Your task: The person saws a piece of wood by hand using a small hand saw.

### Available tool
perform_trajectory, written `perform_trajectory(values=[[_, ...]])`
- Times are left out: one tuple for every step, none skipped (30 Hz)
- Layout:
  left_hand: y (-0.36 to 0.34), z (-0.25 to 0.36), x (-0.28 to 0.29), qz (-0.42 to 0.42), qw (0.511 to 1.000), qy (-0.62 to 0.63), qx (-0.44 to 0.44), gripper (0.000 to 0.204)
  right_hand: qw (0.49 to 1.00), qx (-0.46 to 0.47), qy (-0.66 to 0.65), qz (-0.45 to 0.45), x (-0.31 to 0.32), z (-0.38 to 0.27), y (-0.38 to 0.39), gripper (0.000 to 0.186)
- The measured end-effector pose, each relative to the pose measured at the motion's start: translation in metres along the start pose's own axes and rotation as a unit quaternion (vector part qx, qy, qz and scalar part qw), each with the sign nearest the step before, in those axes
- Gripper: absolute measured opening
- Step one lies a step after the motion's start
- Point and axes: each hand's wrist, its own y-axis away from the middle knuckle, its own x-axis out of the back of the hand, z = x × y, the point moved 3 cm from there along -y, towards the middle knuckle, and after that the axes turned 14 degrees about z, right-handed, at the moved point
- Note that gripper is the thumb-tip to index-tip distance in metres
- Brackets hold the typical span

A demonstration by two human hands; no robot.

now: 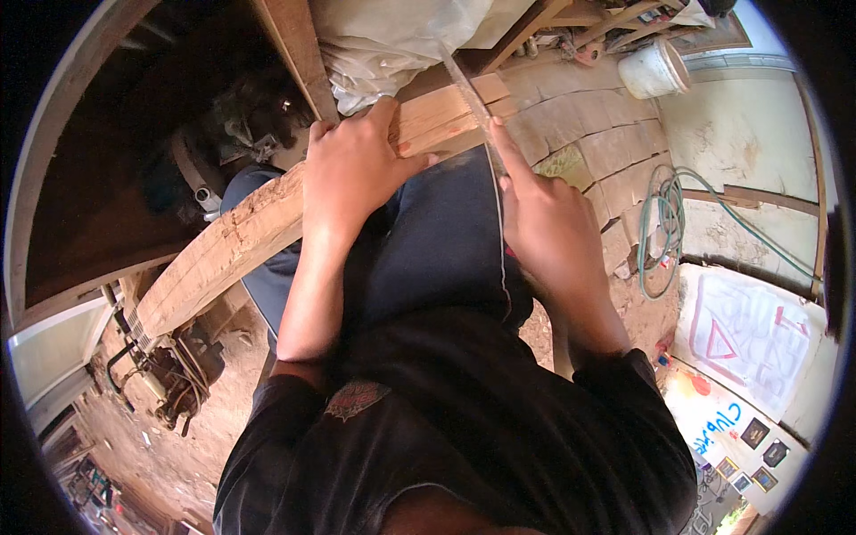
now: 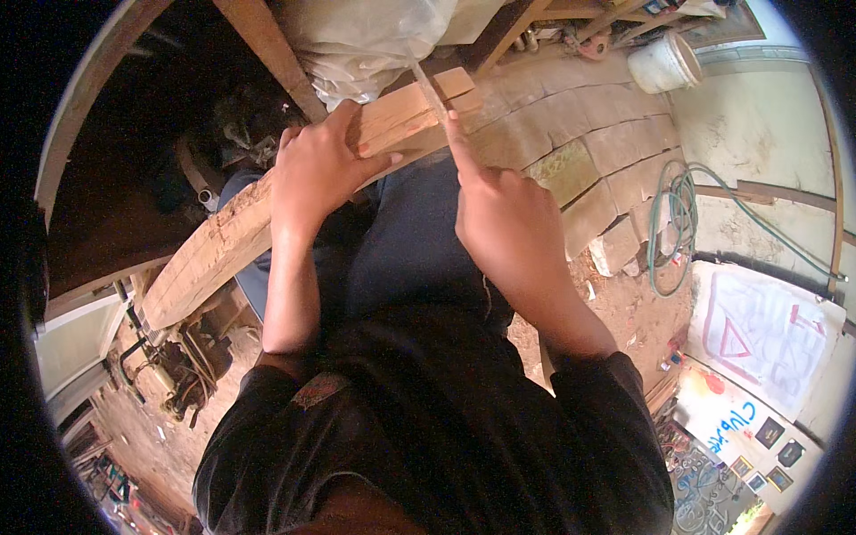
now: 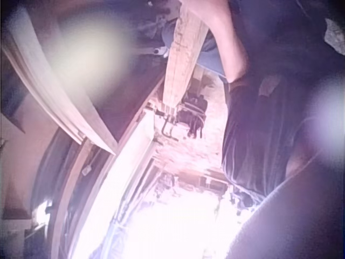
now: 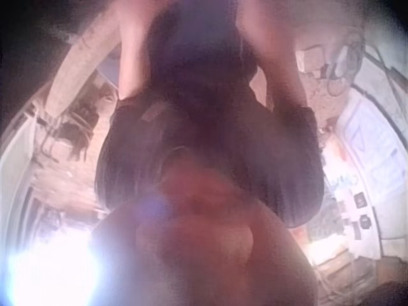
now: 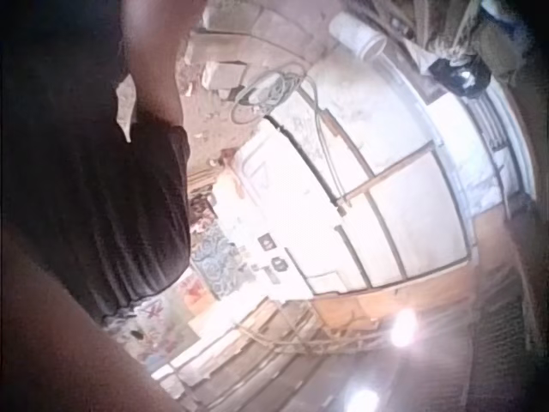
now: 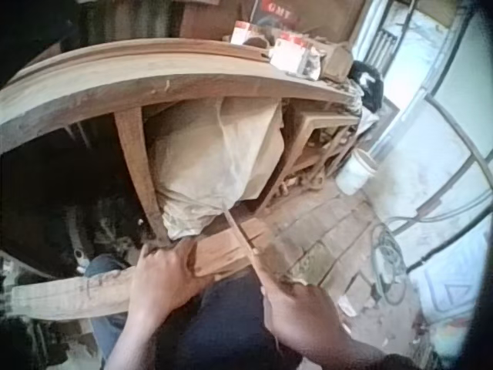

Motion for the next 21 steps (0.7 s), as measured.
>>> perform_trajectory(values=[[0.003, 0.003, 0.000, -0.007, 1.000, -0.002, 0.004, 0.066, 1.000, -0.006, -0.005, -0.010, 0.001, 0.002, 0.002, 0.064], [0.006, 0.004, 0.000, -0.015, 1.000, -0.005, 0.009, 0.065, 1.000, -0.013, -0.009, -0.021, 0.000, 0.003, 0.003, 0.062], [-0.003, 0.006, 0.002, -0.007, 1.000, 0.001, -0.008, 0.065, 1.000, -0.023, -0.004, -0.004, -0.006, 0.002, -0.006, 0.062], [0.000, 0.010, 0.000, -0.014, 1.000, 0.000, -0.007, 0.064, 0.998, 0.003, -0.004, 0.059, -0.021, 0.005, -0.019, 0.062], [-0.002, 0.011, 0.000, -0.012, 1.000, -0.004, -0.004, 0.063, 0.991, 0.036, -0.002, 0.130, -0.027, 0.004, -0.028, 0.063], [-0.003, 0.010, -0.001, -0.011, 1.000, -0.001, -0.003, 0.063, 0.991, 0.037, 0.001, 0.130, -0.027, 0.005, -0.030, 0.063], [-0.005, 0.008, 0.000, -0.009, 1.000, 0.003, -0.001, 0.063, 0.990, 0.049, 0.001, 0.133, -0.027, 0.004, -0.031, 0.063], [-0.006, 0.007, 0.000, -0.007, 1.000, 0.007, 0.002, 0.062, 0.989, 0.062, 0.001, 0.135, -0.026, 0.004, -0.031, 0.063], [-0.005, 0.005, 0.000, -0.004, 1.000, 0.006, 0.007, 0.062, 0.989, 0.067, 0.000, 0.135, -0.017, 0.000, -0.026, 0.063], [-0.004, 0.002, -0.001, -0.004, 1.000, 0.001, 0.002, 0.062, 0.998, 0.024, 0.005, 0.063, -0.006, -0.003, -0.014, 0.063], [-0.003, 0.000, -0.001, -0.005, 1.000, -0.005, -0.001, 0.062, 1.000, -0.020, 0.009, -0.012, 0.000, -0.003, -0.005, 0.062], [-0.002, 0.000, 0.000, -0.006, 1.000, -0.007, 0.002, 0.062, 1.000, -0.017, 0.008, -0.014, 0.002, -0.002, 0.001, 0.062], [-0.004, 0.001, 0.003, -0.010, 1.000, -0.004, 0.000, 0.062, 1.000, -0.020, 0.007, -0.019, 0.003, -0.001, 0.006, 0.062], [-0.004, 0.001, 0.004, -0.015, 1.000, -0.002, -0.002, 0.062, 0.999, -0.023, 0.007, -0.024, 0.002, 0.000, 0.008, 0.062], [-0.001, 0.003, 0.002, -0.019, 1.000, -0.001, -0.003, 0.062, 0.999, -0.026, 0.006, -0.027, -0.008, 0.003, 0.003, 0.062], [0.000, 0.007, 0.001, -0.019, 1.000, 0.005, -0.001, 0.063, 0.999, 0.005, 0.004, 0.050, -0.016, 0.003, -0.011, 0.062], [0.000, 0.011, 0.000, -0.019, 1.000, 0.010, 0.001, 0.063, 0.991, 0.038, 0.002, 0.129, -0.019, 0.002, -0.020, 0.063], [-0.001, 0.010, 0.000, -0.017, 1.000, 0.010, 0.000, 0.063, 0.991, 0.038, 0.002, 0.130, -0.020, -0.001, -0.026, 0.063], [-0.004, 0.008, 0.000, -0.013, 1.000, 0.013, -0.001, 0.063, 0.992, 0.038, 0.016, 0.122, -0.020, -0.004, -0.032, 0.062], [-0.005, 0.008, 0.000, -0.009, 1.000, 0.016, -0.001, 0.064, 0.992, 0.038, 0.030, 0.114, -0.018, -0.006, -0.035, 0.062], [-0.003, 0.004, 0.000, -0.007, 1.000, 0.012, 0.003, 0.064, 0.992, 0.043, 0.027, 0.114, -0.013, -0.008, -0.029, 0.062]])
